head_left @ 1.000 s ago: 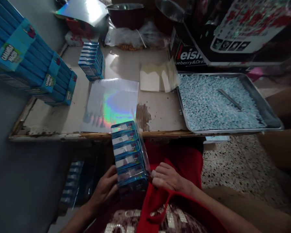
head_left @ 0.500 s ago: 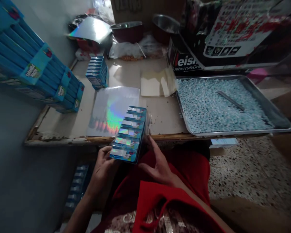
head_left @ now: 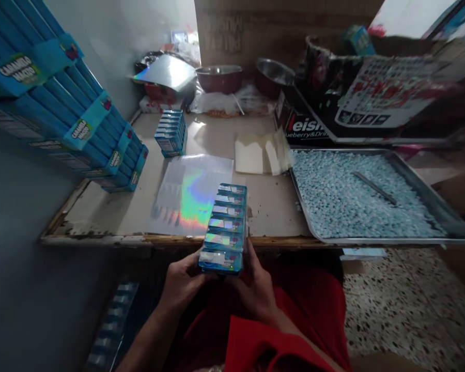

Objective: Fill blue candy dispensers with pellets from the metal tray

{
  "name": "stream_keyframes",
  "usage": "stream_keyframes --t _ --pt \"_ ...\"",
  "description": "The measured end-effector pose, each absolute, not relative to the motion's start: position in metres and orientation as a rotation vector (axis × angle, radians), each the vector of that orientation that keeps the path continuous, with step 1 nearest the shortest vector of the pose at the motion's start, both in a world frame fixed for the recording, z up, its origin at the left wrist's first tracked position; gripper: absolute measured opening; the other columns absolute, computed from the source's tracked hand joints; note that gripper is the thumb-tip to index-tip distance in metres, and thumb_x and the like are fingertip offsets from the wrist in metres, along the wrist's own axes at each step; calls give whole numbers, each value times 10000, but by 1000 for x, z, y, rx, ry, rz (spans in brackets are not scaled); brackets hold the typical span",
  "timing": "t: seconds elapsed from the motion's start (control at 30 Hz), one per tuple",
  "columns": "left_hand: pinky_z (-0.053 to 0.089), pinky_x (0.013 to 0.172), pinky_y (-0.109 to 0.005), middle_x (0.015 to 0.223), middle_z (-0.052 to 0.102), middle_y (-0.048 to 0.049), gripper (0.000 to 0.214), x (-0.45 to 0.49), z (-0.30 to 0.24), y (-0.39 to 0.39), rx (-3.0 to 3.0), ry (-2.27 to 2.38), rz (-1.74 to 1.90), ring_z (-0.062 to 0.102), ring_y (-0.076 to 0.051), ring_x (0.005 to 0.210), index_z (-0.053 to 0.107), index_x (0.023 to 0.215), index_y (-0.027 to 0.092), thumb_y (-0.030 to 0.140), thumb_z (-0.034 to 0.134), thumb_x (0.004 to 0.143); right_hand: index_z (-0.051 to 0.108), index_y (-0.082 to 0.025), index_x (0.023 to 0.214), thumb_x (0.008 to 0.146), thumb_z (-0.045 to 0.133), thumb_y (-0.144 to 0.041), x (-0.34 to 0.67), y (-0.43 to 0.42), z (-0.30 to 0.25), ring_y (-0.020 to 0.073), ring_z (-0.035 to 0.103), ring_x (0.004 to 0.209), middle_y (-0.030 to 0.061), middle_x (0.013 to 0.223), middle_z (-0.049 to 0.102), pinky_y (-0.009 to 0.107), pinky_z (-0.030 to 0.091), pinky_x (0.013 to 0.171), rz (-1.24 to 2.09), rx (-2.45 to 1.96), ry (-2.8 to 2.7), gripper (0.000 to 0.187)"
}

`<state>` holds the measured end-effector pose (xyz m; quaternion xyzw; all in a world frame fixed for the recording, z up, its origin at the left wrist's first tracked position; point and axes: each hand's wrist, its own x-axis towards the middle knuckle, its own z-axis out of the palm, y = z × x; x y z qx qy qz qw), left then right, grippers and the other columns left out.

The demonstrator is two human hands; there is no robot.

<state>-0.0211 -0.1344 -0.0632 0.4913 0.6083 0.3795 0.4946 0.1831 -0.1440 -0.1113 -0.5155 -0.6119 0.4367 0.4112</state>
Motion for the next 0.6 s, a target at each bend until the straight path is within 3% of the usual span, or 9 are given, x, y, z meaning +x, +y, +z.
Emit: stream_keyframes --t 0.13,0.3,0.5,0.6 --pt "632 813 -373 894 809 -8 293 -6 -78 -140 1153 1586 977 760 -289 897 826 975 218 348 847 713 367 -334 1604 856 750 -220 188 -141 -117 261 749 1096 10 1295 733 361 652 853 929 -1345 -1515 848" --pt "626 794 -350 926 812 0 295 1 -95 -143 1234 1729 1031 761 -284 909 823 1022 249 391 822 764 536 -300 1506 879 743 -269 193 -136 -117 230 776 997 9 1210 772 317 644 867 868 -1373 -1542 661" --pt "588 694 -296 1181 771 -58 601 -11 -81 -148 1615 1964 1148 699 -173 722 685 1309 242 394 856 753 382 -262 1560 790 835 -356 205 -140 -99 275 743 1065 98 1273 722 384 641 854 539 -1472 -1672 899" --pt "579 756 -301 992 786 -40 318 -22 -65 -145 2043 1904 1279 703 -176 782 744 1066 224 284 844 769 583 -233 1278 851 755 -263 208 -139 -81 232 722 958 98 1120 722 345 611 782 325 -1309 -1732 461"
